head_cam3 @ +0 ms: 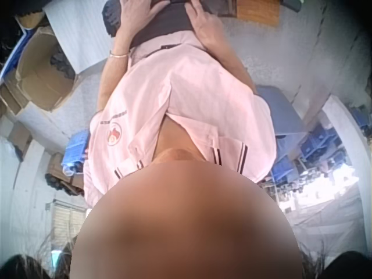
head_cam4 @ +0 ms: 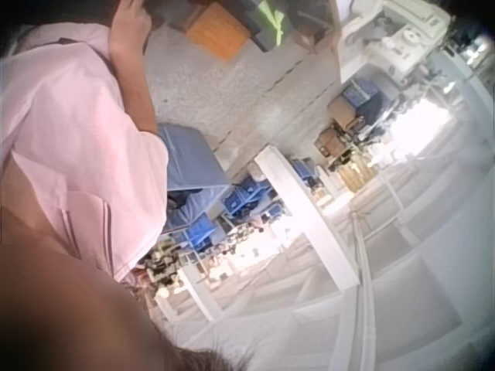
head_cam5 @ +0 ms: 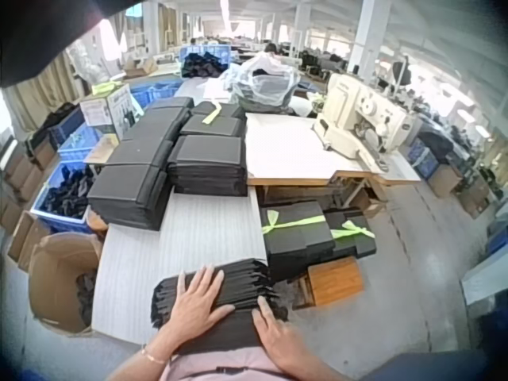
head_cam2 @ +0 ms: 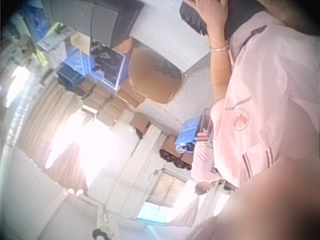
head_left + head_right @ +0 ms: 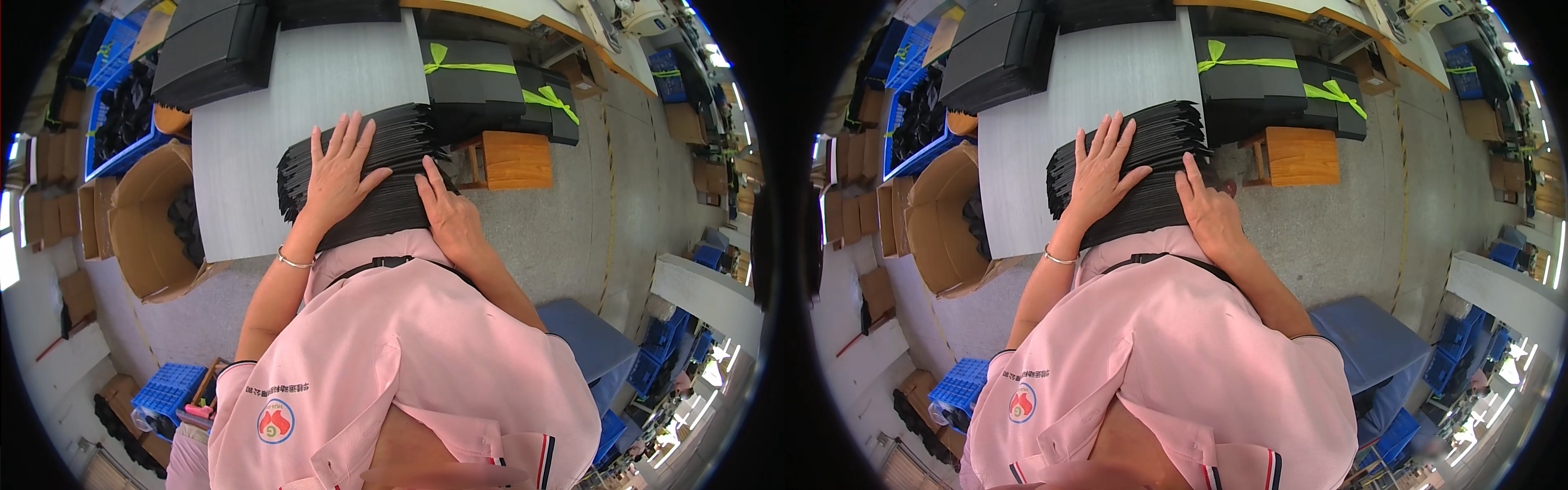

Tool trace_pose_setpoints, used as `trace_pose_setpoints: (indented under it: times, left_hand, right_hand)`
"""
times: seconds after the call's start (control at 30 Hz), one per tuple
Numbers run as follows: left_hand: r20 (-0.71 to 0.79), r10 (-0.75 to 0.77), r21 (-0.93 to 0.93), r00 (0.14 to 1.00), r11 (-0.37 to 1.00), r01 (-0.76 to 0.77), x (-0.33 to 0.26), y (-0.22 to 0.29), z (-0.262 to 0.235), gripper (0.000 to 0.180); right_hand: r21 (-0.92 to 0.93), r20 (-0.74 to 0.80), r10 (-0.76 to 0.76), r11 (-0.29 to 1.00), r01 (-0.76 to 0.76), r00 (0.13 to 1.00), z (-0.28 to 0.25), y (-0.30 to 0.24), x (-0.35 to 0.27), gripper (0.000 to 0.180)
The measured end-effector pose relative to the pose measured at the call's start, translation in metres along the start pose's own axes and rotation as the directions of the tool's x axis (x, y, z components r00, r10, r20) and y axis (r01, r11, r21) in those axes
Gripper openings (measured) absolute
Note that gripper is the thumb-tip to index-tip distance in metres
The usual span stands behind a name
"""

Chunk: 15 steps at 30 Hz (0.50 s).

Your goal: Counting, stacking, and organizing black fabric garment components at a workstation in a factory.

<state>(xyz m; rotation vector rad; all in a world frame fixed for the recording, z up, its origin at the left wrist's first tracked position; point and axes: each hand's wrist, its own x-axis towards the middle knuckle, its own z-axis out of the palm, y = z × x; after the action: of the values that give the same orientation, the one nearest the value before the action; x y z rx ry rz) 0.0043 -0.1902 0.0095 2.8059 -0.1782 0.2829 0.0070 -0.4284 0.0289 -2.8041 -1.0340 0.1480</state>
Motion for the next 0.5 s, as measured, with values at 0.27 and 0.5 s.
trace_pose_setpoints:
  times: [0.27,0.5]
  left_hand:
    - [0.044,-0.013,0.024,0.999,1.000,0.012,-0.001,-0.003,0.003,0.067]
    - [0.046,-0.013,0.019,0.999,1.000,0.012,-0.001,0.002,0.001,0.064]
  right_hand:
    - [0.339,0.061,-0.054,0.940,0.030,0.997,-0.026,0.016,0.002,0.079]
    - [0.192,0.184,0.097,0.972,-0.133,0.978,-0.030,-0.003,0.022,0.086]
